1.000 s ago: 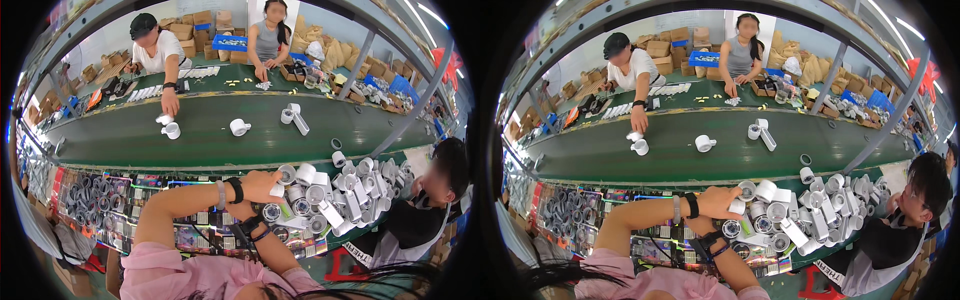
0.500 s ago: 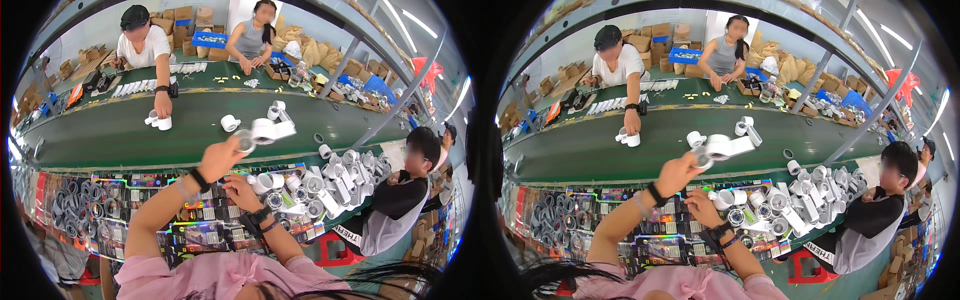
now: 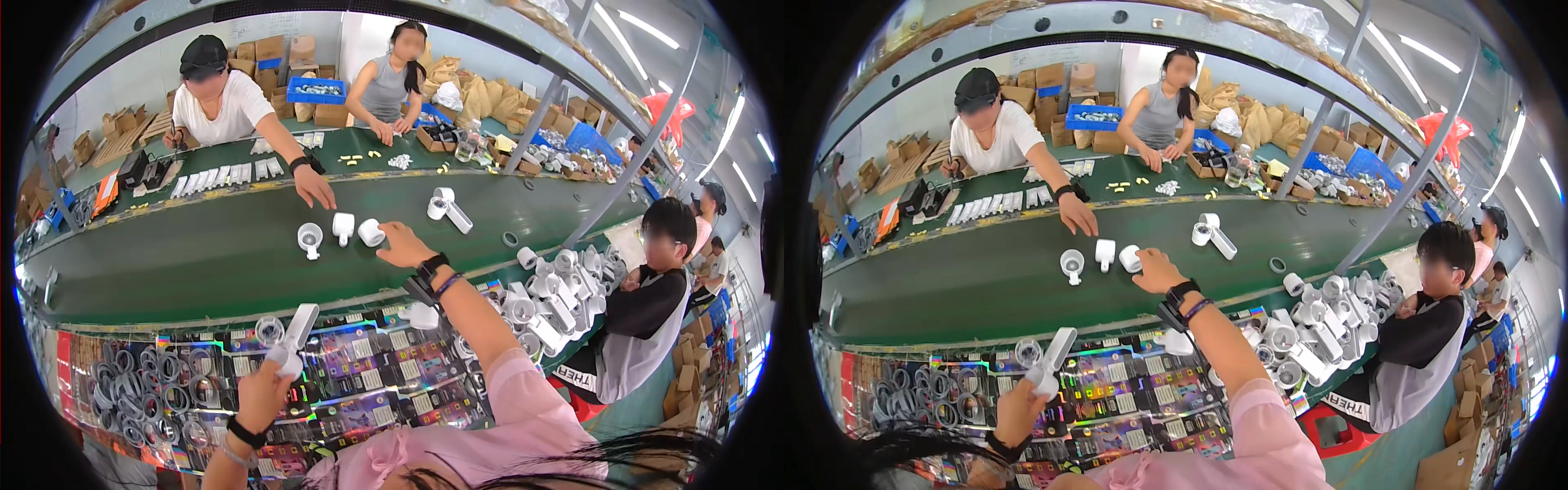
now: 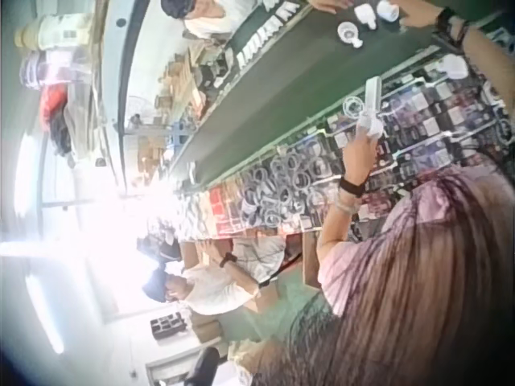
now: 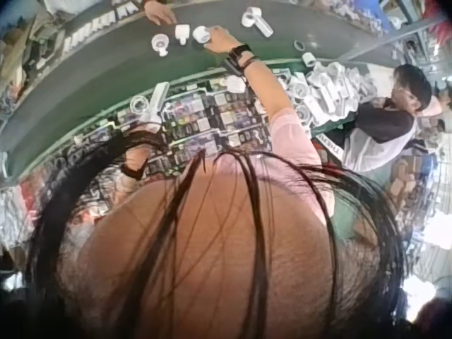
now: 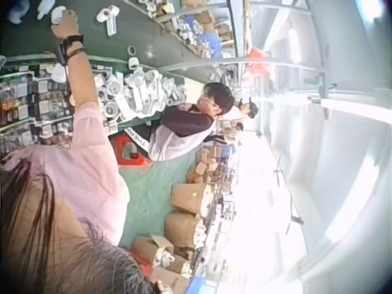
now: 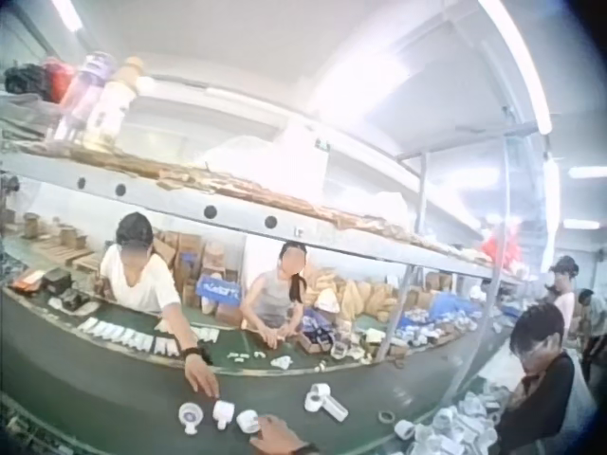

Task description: The recorder is assembling small white electronic or plastic components (possibly smart home sensors or cameras) on a factory conveyor belt line.

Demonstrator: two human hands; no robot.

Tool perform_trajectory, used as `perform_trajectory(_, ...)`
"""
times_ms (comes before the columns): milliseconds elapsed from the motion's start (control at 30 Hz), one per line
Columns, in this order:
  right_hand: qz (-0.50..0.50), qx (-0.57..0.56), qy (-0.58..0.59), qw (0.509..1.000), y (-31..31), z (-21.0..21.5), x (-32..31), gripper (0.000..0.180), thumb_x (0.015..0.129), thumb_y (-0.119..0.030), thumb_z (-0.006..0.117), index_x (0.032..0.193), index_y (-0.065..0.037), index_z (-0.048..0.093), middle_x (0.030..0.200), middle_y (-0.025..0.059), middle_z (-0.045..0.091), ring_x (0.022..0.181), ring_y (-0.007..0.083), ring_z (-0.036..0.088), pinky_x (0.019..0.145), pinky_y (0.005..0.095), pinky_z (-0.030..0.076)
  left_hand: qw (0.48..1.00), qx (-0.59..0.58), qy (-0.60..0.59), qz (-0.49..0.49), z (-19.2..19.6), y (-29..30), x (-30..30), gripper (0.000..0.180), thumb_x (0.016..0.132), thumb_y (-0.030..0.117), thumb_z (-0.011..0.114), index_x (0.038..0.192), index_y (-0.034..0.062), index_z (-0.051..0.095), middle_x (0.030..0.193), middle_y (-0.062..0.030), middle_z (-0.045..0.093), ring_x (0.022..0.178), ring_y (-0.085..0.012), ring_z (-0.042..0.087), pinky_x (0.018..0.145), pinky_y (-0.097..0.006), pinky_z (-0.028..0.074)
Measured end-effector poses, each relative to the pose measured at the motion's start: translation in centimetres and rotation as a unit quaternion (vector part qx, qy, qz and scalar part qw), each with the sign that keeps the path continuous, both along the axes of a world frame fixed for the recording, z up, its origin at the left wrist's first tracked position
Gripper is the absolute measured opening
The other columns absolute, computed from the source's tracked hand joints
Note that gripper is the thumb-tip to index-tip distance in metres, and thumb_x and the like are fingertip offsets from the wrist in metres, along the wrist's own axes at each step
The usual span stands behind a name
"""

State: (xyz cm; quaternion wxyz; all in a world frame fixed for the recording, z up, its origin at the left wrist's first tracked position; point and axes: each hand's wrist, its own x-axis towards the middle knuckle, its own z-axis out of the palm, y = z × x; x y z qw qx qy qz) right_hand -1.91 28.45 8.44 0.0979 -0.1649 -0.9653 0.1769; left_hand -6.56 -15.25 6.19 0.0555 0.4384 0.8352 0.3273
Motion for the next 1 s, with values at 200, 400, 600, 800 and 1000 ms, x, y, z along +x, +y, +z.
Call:
perform_trajectory(200, -0.026, -0.014, -0.043, 0.999, 0.8, -2.3, -7.3, 0.088, 0.073, -0.060, 0.071, 0.145, -0.024, 0.034, 0.151, 0.0173, 0.026, 0.138, 0.0430, 0.028, 0.101, 0.0661, 0.033, 0.997, -0.047, -0.055, 0.005, 3.3, -1.8, -2.5, 0.029, 0.083, 0.023, 0.072, 0.101, 0.0061, 0.057, 0.062, -0.0112, 0.065, 0.057, -0.0300, 0.065, 0.051, -0.038, 0.048)
perform_trajectory(400, -0.025, 0.119, -0.143, 0.982, -0.7, -2.2, -11.1, 0.087, 0.076, -0.053, 0.072, 0.145, -0.022, 0.029, 0.130, 0.0116, 0.052, 0.123, 0.0352, 0.046, 0.090, 0.0634, 0.040, 0.998, -0.001, -0.048, -0.043, 8.5, 3.4, -9.5, 0.025, 0.082, 0.024, 0.073, 0.098, 0.0073, 0.062, 0.084, -0.0100, 0.061, 0.062, -0.0225, 0.060, 0.057, -0.034, 0.047)
perform_trajectory(600, 0.085, 0.205, -0.093, 0.971, 1.1, -3.5, -12.4, 0.086, 0.078, -0.051, 0.070, 0.146, -0.019, 0.029, 0.130, 0.0102, 0.050, 0.109, 0.0320, 0.056, 0.084, 0.0502, 0.044, 0.992, -0.091, 0.000, -0.085, 2.5, 15.2, -20.3, 0.073, 0.078, 0.035, 0.075, 0.135, 0.0054, 0.041, 0.131, -0.0213, 0.045, 0.113, -0.0395, 0.054, 0.093, -0.044, 0.047)
perform_trajectory(800, 0.138, 0.272, -0.016, 0.952, 1.0, -3.5, -12.2, 0.080, 0.077, -0.052, 0.069, 0.145, -0.028, 0.033, 0.130, 0.0116, 0.051, 0.093, 0.0292, 0.066, 0.078, 0.0445, 0.047, 0.978, -0.171, 0.040, -0.113, -1.4, 24.7, -22.9, 0.089, 0.070, 0.031, 0.080, 0.143, 0.0088, 0.033, 0.132, -0.0197, 0.044, 0.114, -0.0393, 0.055, 0.093, -0.046, 0.048)
perform_trajectory(1000, 0.095, 0.129, 0.042, 0.986, 0.0, -4.7, -13.9, 0.060, 0.074, -0.027, 0.072, 0.127, -0.017, 0.045, 0.110, 0.0090, 0.059, 0.090, 0.0320, 0.066, 0.076, 0.0479, 0.048, 0.961, -0.262, 0.072, -0.052, -1.5, 26.5, -21.5, 0.063, 0.069, 0.029, 0.078, 0.118, 0.0064, 0.046, 0.120, -0.0215, 0.050, 0.099, -0.0400, 0.062, 0.083, -0.046, 0.053)
